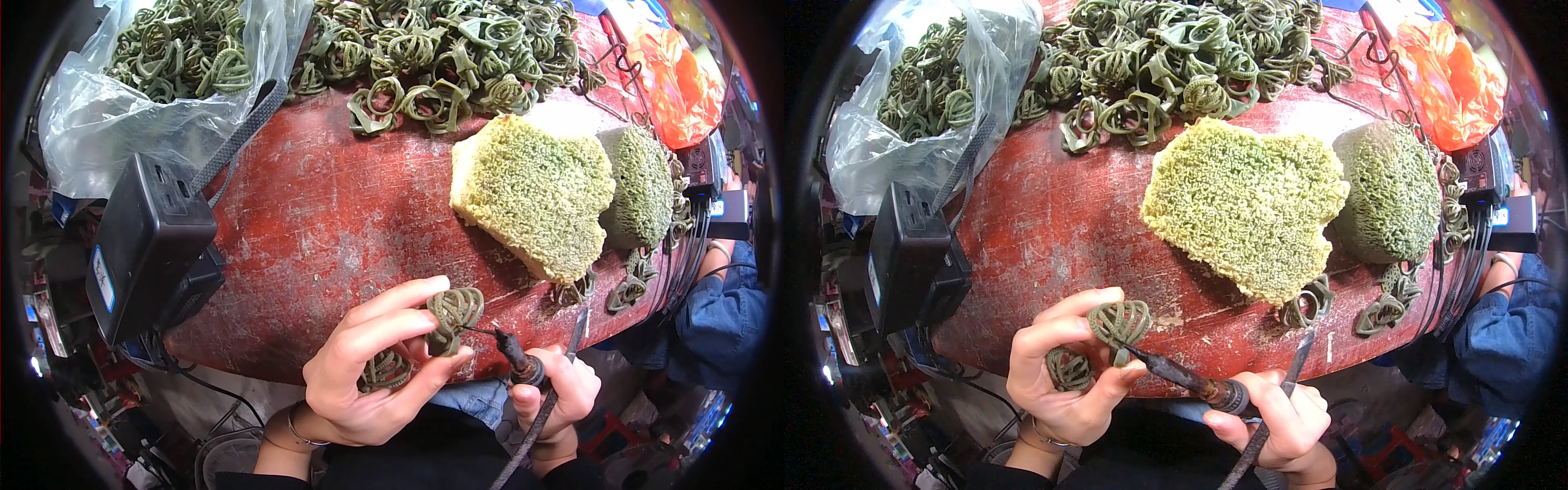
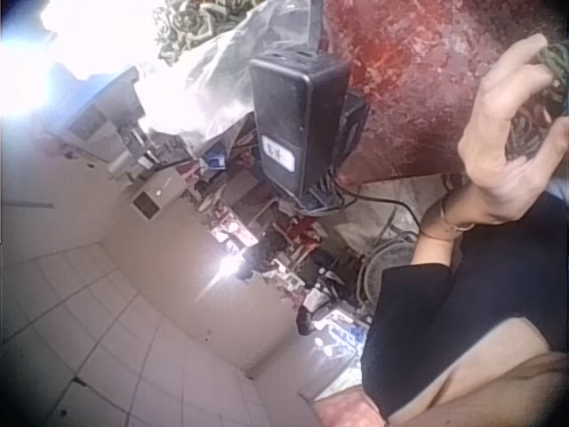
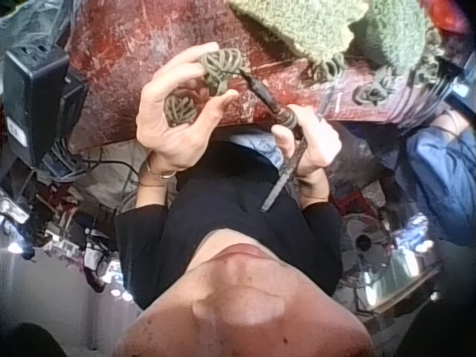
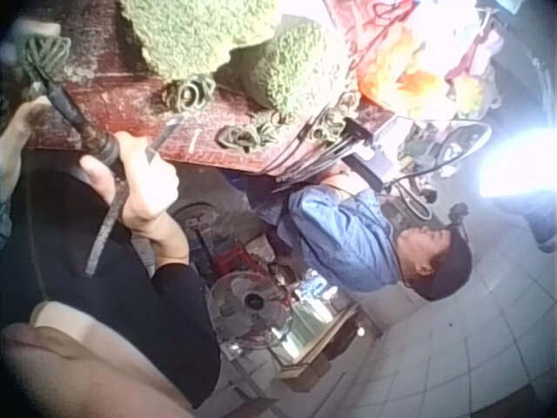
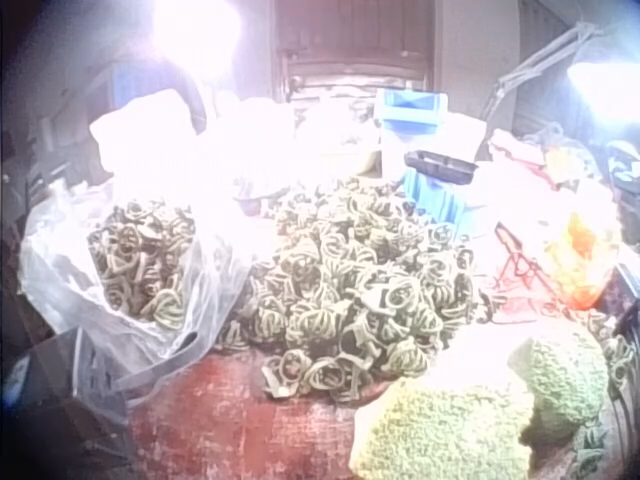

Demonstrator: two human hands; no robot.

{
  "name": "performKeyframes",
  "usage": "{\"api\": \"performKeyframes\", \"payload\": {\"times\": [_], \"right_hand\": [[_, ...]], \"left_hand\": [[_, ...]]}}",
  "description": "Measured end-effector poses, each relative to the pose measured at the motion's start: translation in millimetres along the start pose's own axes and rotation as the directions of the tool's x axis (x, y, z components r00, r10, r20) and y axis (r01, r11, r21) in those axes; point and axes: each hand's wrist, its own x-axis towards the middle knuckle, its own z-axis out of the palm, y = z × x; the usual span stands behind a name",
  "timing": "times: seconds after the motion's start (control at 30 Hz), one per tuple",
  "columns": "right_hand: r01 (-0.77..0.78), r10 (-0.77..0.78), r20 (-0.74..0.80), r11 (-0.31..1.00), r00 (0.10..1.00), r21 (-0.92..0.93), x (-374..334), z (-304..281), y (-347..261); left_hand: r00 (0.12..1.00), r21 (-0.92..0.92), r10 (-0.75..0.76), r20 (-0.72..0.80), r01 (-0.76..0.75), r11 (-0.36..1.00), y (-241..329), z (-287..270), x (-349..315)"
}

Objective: Using a heated tool to bond or shape small green decorative plastic rings at a workbench.

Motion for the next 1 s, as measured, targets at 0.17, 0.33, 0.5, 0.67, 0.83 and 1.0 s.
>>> {"api": "performKeyframes", "payload": {"times": [0.17,0.33,0.5,0.67,0.83,1.0], "right_hand": [[-0.005,0.005,0.006,1.000,1.000,-0.003,0.4,-1.7,-1.2],[-0.029,0.029,-0.004,0.998,1.000,0.050,-7.0,1.2,3.9],[-0.027,0.030,-0.023,0.990,0.999,0.138,-11.8,0.8,10.3],[-0.118,0.145,-0.098,0.962,0.985,0.244,-17.9,3.4,13.0],[-0.122,0.156,-0.119,0.959,0.981,0.257,-16.3,4.8,13.5],[-0.120,0.159,-0.134,0.958,0.978,0.261,-14.0,6.8,12.3]], "left_hand": [[1.000,-0.002,0.011,0.000,-0.011,1.000,-0.3,0.7,-0.3],[1.000,0.010,-0.011,-0.012,0.012,1.000,-0.6,-0.2,-1.6],[1.000,0.012,0.001,0.000,-0.001,1.000,2.1,-0.6,0.7],[1.000,0.011,-0.001,-0.008,0.002,1.000,0.6,1.3,0.9],[0.994,0.056,-0.039,0.105,0.033,0.998,1.4,-3.7,-1.3],[0.994,0.060,-0.028,0.103,0.022,0.998,1.5,-4.1,-0.5]]}}
